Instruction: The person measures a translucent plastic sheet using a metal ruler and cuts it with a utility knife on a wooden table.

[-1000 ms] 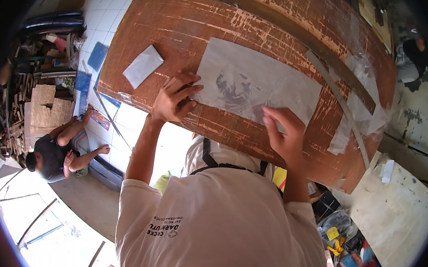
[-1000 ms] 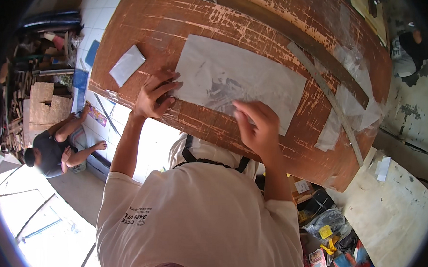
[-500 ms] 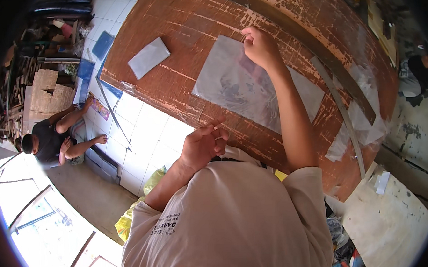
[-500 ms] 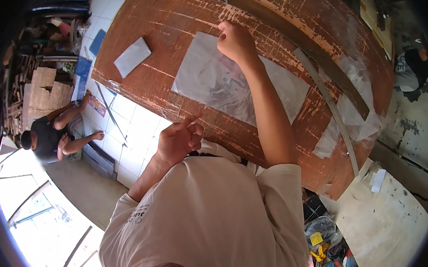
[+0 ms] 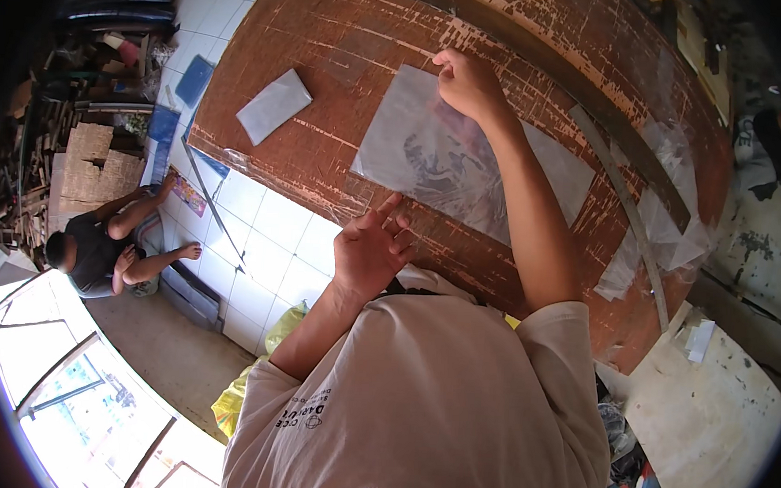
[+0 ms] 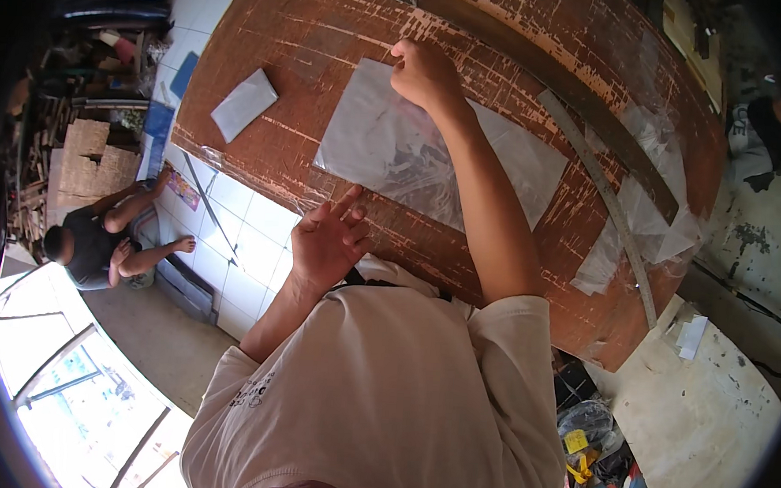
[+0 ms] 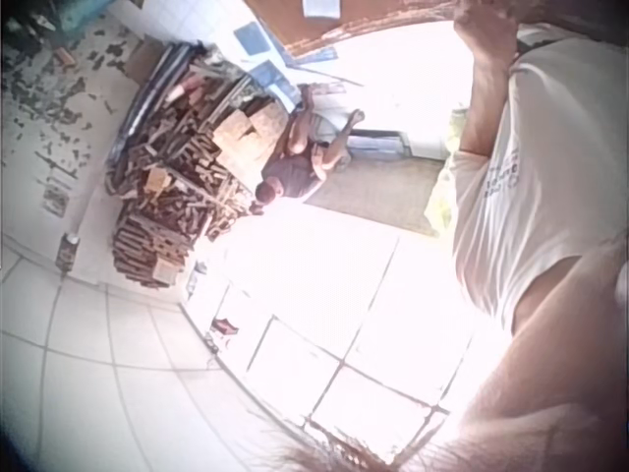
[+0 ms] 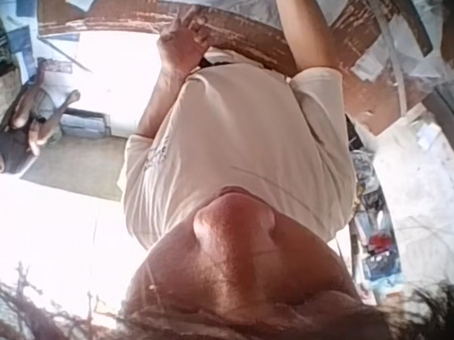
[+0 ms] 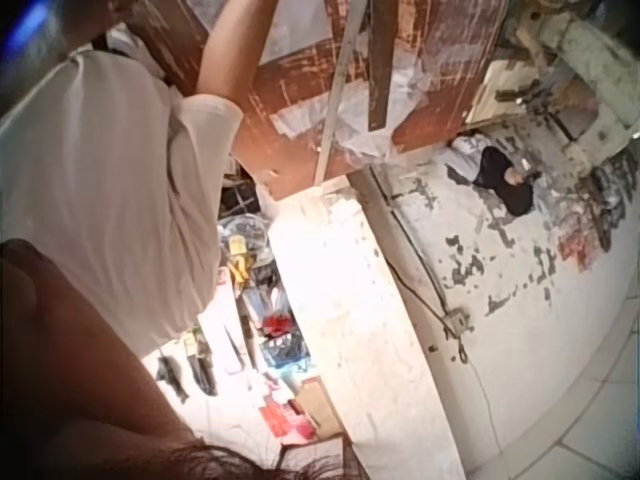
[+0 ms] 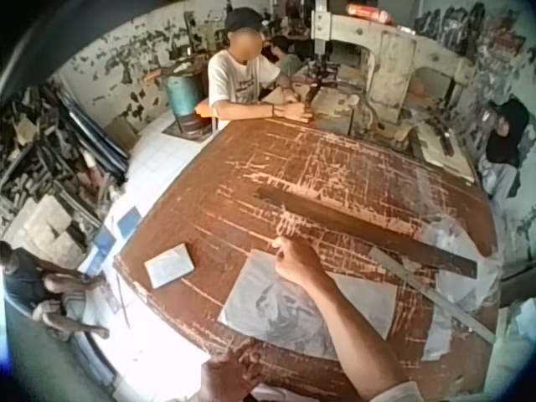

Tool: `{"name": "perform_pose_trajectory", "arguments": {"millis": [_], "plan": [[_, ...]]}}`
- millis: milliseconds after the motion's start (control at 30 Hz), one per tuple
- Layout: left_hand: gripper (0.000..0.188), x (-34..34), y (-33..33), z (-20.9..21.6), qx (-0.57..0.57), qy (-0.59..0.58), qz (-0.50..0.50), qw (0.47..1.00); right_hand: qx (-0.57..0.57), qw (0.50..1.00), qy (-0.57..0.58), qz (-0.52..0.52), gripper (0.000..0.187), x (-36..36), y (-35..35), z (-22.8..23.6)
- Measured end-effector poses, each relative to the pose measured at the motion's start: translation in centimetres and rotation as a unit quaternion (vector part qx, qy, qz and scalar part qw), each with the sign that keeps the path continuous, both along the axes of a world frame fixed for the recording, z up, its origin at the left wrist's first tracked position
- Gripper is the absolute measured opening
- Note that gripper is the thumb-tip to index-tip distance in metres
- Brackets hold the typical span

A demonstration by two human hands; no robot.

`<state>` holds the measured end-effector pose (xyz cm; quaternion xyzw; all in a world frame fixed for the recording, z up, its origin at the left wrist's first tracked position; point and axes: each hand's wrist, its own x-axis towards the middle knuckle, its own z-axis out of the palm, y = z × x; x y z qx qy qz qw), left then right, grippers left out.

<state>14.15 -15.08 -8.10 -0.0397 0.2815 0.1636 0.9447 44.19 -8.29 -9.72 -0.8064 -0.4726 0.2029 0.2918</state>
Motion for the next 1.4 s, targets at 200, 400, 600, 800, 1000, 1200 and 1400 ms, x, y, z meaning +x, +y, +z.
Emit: {"name": "perform_pose_trajectory", "arguments": {"millis": [200,400,600,800,1000,1200,1400], "plan": [[0.051,-0.1,0.2,-0.4,-0.011,-0.019,-0.006,1.0,-0.032,0.999,0.019,-0.001,0.038,0.1,0.2,-0.4],[0.055,-0.1,0.2,-0.1,-0.009,-0.003,-0.004,1.0,-0.017,0.999,0.037,-0.009,0.038,0.7,0.2,-1.1],[0.058,-0.4,0.2,-0.6,-0.007,-0.009,0.004,1.0,-0.055,0.996,0.064,-0.002,0.037,0.1,0.3,0.0],[0.055,-0.4,0.3,-0.6,-0.012,-0.005,-0.004,1.0,-0.037,0.998,0.057,-0.014,0.038,0.1,0.2,-0.2],[0.056,-0.6,-0.2,-0.4,-0.005,-0.001,-0.026,1.0,-0.023,0.997,0.07,0.003,0.036,0.8,-0.9,0.5],[0.062,0.1,-1.1,-0.1,-0.041,-0.025,-0.111,0.993,-0.073,0.997,-0.025,-0.032,0.033,2.7,-5.1,1.3],[0.052,2.0,-0.8,0.1,-0.077,-0.021,-0.146,0.986,-0.052,0.996,-0.037,-0.055,0.03,2.5,-6.4,0.9]]}}
